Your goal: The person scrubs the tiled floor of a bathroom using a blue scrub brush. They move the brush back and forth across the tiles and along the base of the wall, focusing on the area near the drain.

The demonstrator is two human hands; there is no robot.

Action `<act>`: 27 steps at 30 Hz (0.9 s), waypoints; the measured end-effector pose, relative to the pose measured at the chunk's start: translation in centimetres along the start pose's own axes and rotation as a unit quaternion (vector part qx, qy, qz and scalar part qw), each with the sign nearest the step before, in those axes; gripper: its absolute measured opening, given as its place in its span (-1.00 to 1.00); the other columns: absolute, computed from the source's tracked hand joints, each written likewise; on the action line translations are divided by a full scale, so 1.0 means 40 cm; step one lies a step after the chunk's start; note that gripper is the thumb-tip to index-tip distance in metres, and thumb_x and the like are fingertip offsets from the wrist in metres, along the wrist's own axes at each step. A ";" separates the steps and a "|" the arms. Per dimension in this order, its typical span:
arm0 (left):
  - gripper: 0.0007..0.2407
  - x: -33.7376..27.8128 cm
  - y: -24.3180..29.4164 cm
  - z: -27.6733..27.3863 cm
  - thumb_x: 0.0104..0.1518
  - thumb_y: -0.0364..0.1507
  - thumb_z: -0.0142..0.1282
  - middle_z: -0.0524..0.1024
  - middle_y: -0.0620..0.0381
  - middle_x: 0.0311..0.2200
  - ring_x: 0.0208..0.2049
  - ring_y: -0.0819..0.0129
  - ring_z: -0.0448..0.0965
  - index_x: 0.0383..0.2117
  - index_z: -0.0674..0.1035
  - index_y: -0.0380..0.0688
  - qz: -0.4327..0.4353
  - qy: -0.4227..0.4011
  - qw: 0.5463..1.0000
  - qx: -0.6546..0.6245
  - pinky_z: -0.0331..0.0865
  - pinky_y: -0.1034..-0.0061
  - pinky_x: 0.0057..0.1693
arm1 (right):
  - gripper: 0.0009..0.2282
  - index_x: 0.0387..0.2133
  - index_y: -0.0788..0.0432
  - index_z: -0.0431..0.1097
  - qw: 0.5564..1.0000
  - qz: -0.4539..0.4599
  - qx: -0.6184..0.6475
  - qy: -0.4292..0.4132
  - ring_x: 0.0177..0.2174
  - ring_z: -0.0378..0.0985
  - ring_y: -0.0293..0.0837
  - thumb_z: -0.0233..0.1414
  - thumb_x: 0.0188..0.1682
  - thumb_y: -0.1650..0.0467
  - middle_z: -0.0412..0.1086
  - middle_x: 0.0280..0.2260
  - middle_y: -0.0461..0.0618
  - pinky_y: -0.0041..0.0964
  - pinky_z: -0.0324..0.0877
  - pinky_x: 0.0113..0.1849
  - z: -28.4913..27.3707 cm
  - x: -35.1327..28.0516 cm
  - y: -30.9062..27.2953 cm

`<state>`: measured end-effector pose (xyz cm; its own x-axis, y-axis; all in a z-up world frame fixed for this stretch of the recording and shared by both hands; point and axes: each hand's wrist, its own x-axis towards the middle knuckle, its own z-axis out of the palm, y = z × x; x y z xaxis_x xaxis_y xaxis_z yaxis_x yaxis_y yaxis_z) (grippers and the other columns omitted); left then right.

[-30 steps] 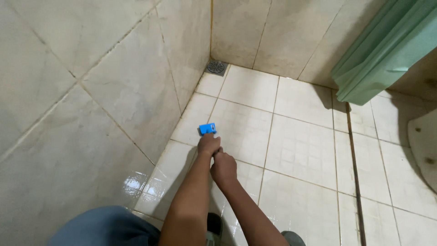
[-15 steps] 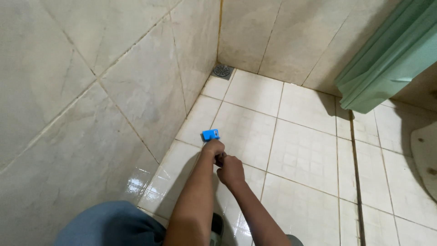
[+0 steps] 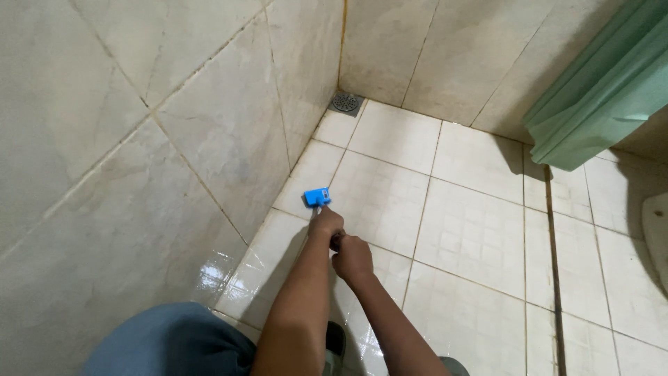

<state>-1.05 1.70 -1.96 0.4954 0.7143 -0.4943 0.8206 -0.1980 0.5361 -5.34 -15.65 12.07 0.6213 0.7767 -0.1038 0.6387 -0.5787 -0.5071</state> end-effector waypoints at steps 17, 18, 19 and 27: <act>-0.37 0.239 0.038 -0.018 0.15 -0.41 0.03 0.45 -0.43 0.08 -0.02 -0.10 0.64 0.29 0.06 -0.56 -0.015 -0.073 0.995 0.064 0.52 0.06 0.08 | -0.79 -0.30 0.11 0.59 0.999 -0.043 -0.006 -0.024 -0.35 0.62 0.15 0.13 -0.22 0.50 0.56 -0.35 0.17 0.00 0.52 -0.23 -0.017 0.167 0.029; -0.32 0.162 0.067 -0.072 0.15 -0.45 -0.03 0.50 -0.43 0.03 -0.05 -0.08 0.67 0.35 -0.08 -0.52 -0.049 -0.079 0.996 0.010 0.55 0.11 0.05 | -0.76 -0.28 0.10 0.59 0.999 -0.044 -0.001 -0.020 -0.35 0.62 0.15 0.11 -0.22 0.52 0.56 -0.35 0.17 0.00 0.52 -0.24 -0.010 0.172 0.028; -0.26 0.087 0.104 -0.122 0.14 -0.49 -0.08 0.56 -0.43 -0.03 -0.09 -0.06 0.70 0.41 -0.23 -0.47 -0.081 -0.085 0.992 -0.046 0.58 0.17 0.03 | -0.74 -0.27 0.08 0.59 0.999 -0.045 0.001 -0.014 -0.36 0.62 0.15 0.10 -0.23 0.54 0.56 -0.36 0.16 0.00 0.52 -0.24 -0.007 0.179 0.031; -0.29 -0.021 0.147 -0.231 0.10 -0.48 -0.06 0.56 -0.34 -0.01 -0.11 -0.10 0.68 0.45 -0.06 -0.13 -0.092 -0.032 0.988 -0.116 0.59 0.19 -0.04 | -0.77 -0.29 0.09 0.60 0.997 -0.072 0.000 -0.018 -0.36 0.60 0.18 0.13 -0.23 0.51 0.55 -0.37 0.19 0.02 0.51 -0.23 -0.037 0.229 -0.001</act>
<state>0.71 6.14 7.92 0.3666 0.6792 -0.6358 0.8146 0.0958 0.5720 0.99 -8.88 12.38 0.5056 0.8606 -0.0608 0.7204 -0.4599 -0.5191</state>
